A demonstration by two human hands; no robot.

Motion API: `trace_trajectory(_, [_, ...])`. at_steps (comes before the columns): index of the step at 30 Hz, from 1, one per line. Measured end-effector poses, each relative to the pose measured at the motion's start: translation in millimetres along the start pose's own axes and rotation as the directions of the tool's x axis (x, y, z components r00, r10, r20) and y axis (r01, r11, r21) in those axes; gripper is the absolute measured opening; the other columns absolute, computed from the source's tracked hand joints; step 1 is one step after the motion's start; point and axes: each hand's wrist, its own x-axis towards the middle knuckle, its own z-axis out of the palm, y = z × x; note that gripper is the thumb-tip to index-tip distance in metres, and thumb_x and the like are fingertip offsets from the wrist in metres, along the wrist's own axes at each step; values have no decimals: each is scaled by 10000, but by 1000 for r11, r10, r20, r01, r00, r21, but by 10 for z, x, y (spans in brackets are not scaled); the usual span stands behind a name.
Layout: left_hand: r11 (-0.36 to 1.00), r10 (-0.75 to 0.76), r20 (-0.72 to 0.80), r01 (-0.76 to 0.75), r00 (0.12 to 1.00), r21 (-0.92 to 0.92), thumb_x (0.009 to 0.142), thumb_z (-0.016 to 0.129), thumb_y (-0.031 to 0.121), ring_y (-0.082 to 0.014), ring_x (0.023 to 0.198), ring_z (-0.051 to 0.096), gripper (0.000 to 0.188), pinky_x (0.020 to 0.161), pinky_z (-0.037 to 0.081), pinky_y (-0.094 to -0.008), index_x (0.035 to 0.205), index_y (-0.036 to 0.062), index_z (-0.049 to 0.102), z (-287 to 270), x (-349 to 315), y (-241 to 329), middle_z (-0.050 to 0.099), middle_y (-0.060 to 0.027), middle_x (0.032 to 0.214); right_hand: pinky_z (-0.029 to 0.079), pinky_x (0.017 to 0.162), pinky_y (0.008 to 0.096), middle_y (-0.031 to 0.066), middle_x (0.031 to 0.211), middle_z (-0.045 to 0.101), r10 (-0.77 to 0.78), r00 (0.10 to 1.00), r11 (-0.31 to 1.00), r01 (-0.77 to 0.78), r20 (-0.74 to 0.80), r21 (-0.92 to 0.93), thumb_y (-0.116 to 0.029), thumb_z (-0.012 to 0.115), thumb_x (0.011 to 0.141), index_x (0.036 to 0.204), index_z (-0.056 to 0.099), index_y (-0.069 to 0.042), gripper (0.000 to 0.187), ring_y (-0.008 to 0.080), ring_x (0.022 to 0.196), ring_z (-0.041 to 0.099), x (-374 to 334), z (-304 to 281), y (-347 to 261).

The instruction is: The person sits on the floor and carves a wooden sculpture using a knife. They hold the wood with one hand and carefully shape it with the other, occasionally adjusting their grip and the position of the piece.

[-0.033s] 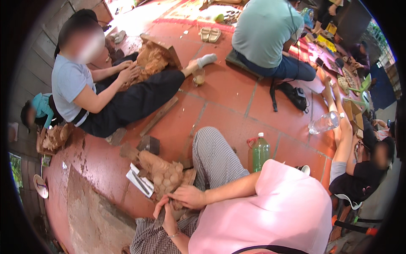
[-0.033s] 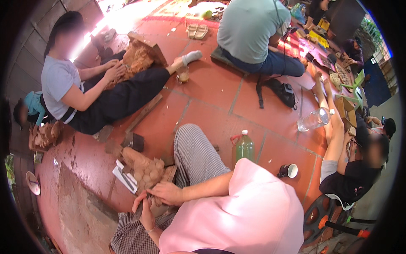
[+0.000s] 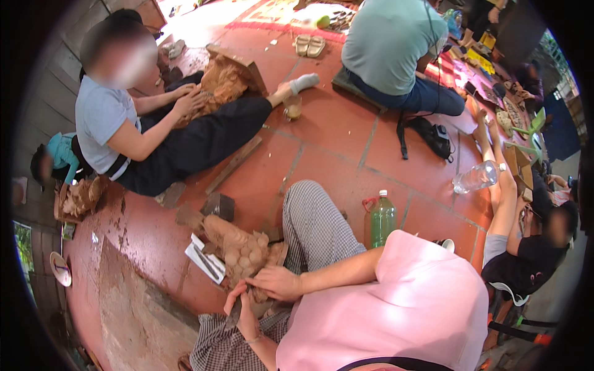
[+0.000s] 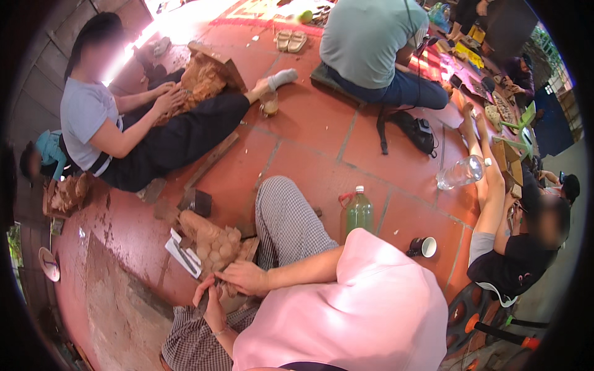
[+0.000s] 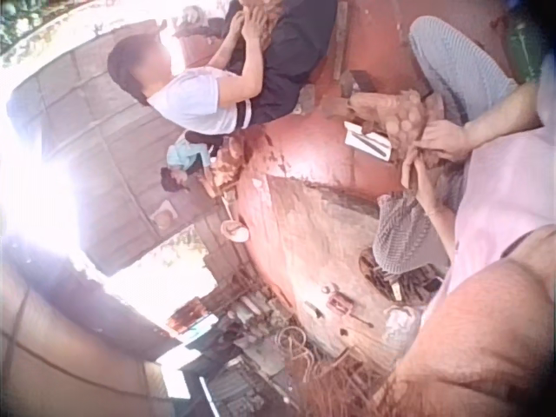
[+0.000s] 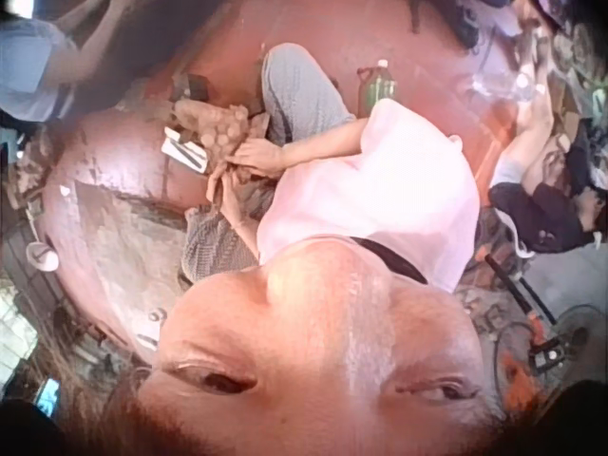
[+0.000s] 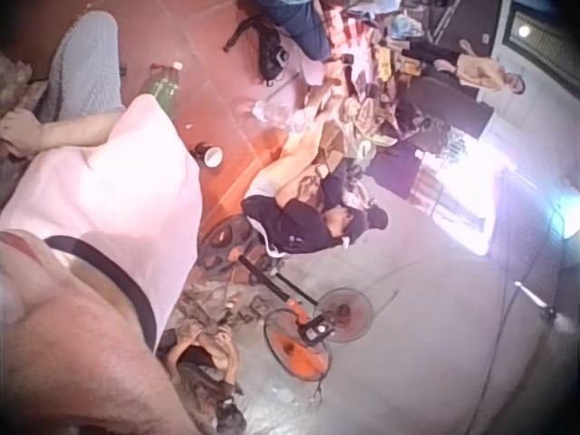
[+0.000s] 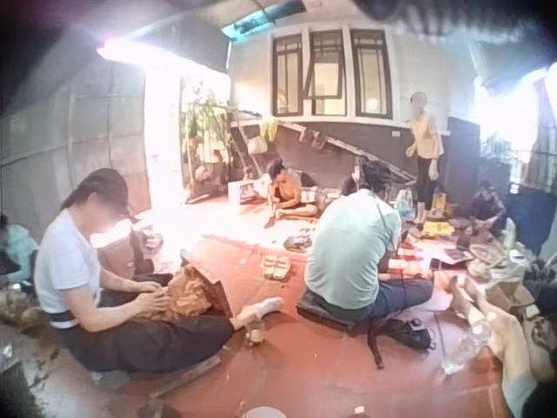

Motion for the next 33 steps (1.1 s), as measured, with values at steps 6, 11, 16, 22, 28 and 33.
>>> trace_trajectory(6, [996, 34, -39, -31, 999, 79, 905, 608, -8, -230, 1071, 639, 50, 977, 476, -361, 916, -25, 653, 10, -90, 20, 691, -175, 1149, 455, 797, 376, 74, 960, 608, -9, 999, 999, 11, 38, -48, -177, 689, 780, 1307, 565, -11, 566, 251, 925, 586, 33, -65, -21])
trace_trajectory(11, [998, 49, -83, -53, 995, -45, 926, 614, 17, -182, 1061, 599, 24, 901, 471, -300, 913, 12, 634, -33, -38, -68, 653, -191, 1246, 498, 684, 407, 115, 890, 614, -46, 992, 999, 46, -119, -6, -216, 695, 811, 1293, 556, 16, 553, 300, 794, 610, 156, -6, -89])
trace_trajectory(16, [999, -8, -14, 7, 1000, -46, 908, 609, -15, -196, 1113, 606, 38, 960, 472, -307, 915, -3, 644, 77, 45, 134, 649, -181, 1268, 465, 722, 392, 102, 884, 590, -10, 999, 998, 12, 30, -63, -124, 669, 736, 1333, 509, 74, 649, 275, 816, 588, 154, -121, -50])
trace_trajectory(22, [985, -77, -56, 67, 995, -158, 927, 583, -31, -190, 1179, 579, 85, 1017, 454, -314, 952, -7, 661, 47, -23, 126, 630, -166, 1296, 477, 775, 368, 102, 927, 607, -16, 999, 998, 19, 33, -68, -86, 672, 751, 1350, 528, 46, 629, 262, 868, 603, 158, -79, -80])
trace_trajectory(28, [994, -79, -48, 75, 996, -74, 888, 635, -36, -194, 1172, 589, 63, 1017, 451, -317, 930, -10, 674, 59, -91, 71, 653, -135, 1253, 483, 759, 362, 101, 955, 623, -63, 998, 997, 62, -7, -45, -66, 678, 754, 1315, 557, 42, 583, 263, 885, 609, 135, -88, -37])
trace_trajectory(33, [989, 148, -72, -146, 986, 40, 862, 630, -68, -236, 1170, 613, 78, 1012, 461, -339, 911, -24, 674, 170, -32, -40, 677, -134, 1168, 495, 741, 361, 101, 937, 626, 39, 997, 999, -41, -61, -26, -46, 682, 743, 1279, 589, 34, 550, 270, 875, 617, 204, -83, -79])
